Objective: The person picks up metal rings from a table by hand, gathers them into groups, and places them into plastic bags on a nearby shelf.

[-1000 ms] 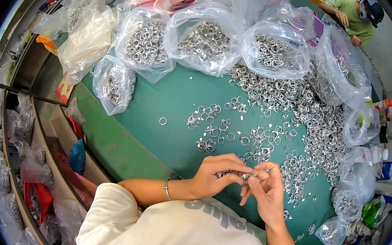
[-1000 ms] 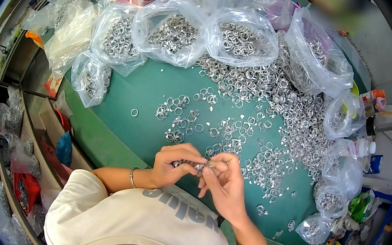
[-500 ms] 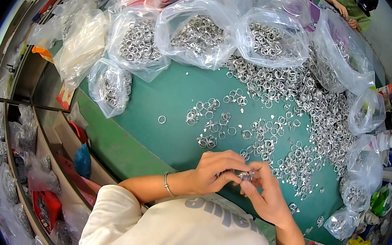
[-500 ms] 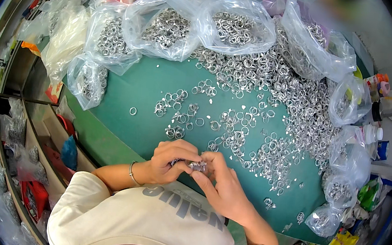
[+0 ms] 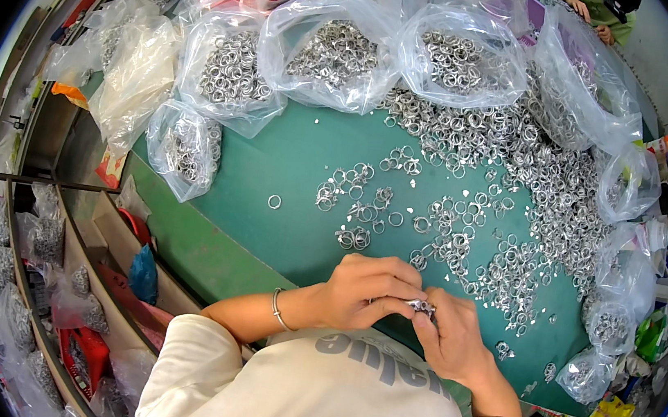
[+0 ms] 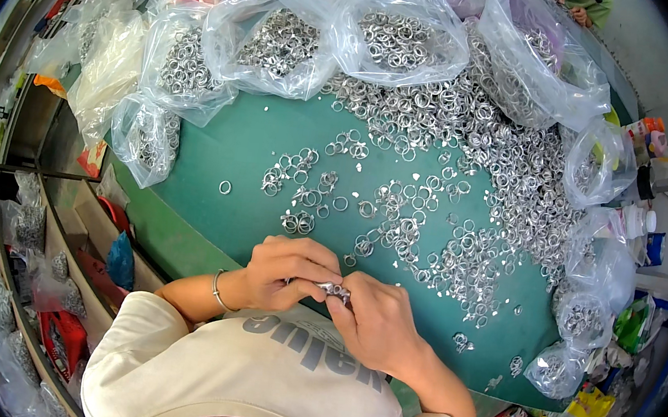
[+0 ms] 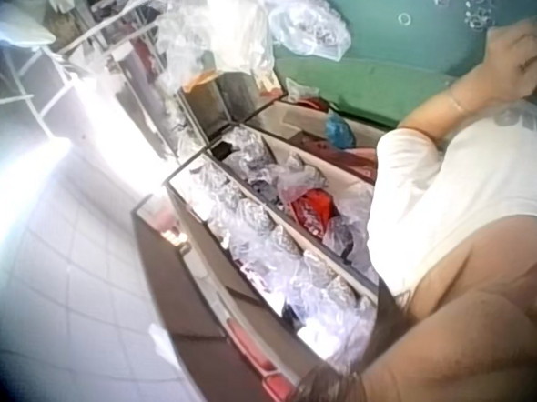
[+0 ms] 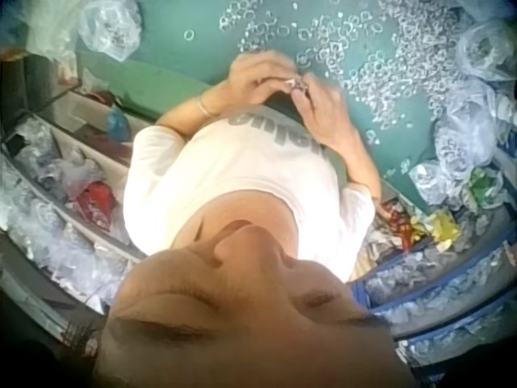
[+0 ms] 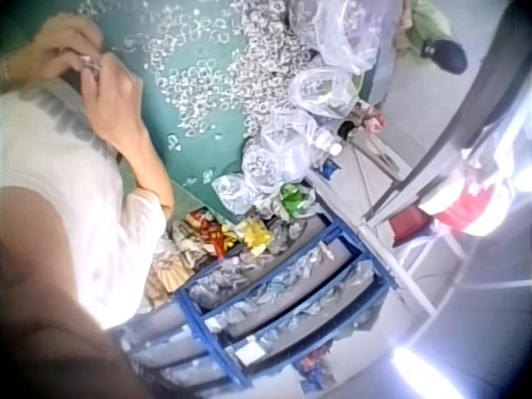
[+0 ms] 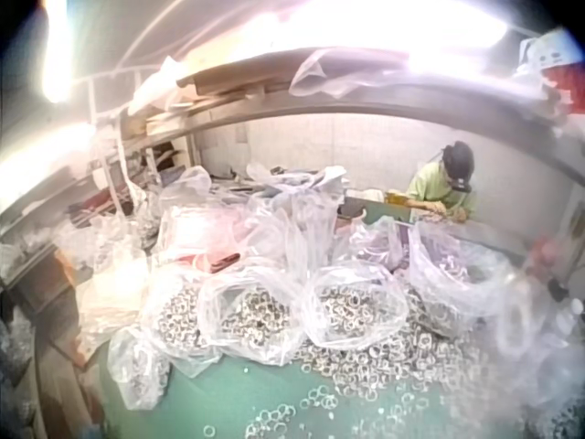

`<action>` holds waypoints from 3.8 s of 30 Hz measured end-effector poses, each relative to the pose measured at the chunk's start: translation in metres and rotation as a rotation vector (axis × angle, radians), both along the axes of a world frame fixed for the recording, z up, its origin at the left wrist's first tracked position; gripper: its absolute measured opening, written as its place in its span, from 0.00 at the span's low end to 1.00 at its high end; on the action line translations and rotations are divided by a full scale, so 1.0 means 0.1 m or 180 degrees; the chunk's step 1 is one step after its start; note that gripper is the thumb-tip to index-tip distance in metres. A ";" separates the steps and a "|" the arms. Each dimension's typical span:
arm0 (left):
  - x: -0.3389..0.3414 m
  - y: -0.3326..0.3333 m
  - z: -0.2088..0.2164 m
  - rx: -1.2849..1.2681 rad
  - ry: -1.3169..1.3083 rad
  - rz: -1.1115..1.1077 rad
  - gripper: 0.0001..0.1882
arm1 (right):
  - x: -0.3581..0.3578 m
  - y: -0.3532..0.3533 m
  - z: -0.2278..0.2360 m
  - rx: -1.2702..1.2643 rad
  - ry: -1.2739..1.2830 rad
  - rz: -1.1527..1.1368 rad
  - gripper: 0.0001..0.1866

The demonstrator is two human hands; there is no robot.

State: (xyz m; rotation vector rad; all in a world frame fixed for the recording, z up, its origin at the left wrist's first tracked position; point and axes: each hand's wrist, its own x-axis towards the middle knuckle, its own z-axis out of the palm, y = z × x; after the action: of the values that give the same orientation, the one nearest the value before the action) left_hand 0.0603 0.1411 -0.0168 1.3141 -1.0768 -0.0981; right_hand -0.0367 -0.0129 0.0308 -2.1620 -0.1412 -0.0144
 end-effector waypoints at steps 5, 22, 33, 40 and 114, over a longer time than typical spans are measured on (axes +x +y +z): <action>-0.10 0.02 0.03 0.0208 0.0770 0.0104 0.05 | 0.02 0.04 -0.04 -0.0821 -0.0509 -0.0108 0.10; -0.08 0.02 0.04 0.0782 0.1443 -0.0136 0.10 | 0.03 0.04 -0.08 0.0136 0.0652 -0.0380 0.07; -0.08 -0.07 -0.18 0.0814 0.3202 -0.0626 0.14 | 0.04 0.08 -0.31 -0.1316 -0.0079 -0.0638 0.07; -0.06 -0.05 -0.15 0.0914 0.3397 -0.0671 0.15 | 0.06 -0.03 -0.15 0.0228 0.1182 -0.0584 0.08; -0.18 -0.05 -0.64 -0.0549 0.6740 -0.1887 0.12 | -0.20 -0.15 -0.64 0.0373 -0.0759 -0.1662 0.05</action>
State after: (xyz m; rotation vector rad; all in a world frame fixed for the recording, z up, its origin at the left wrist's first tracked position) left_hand 0.0428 0.1365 -0.0809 0.1418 0.4572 -1.4109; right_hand -0.0563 -0.0283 -0.0330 -2.0178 0.2842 -0.5661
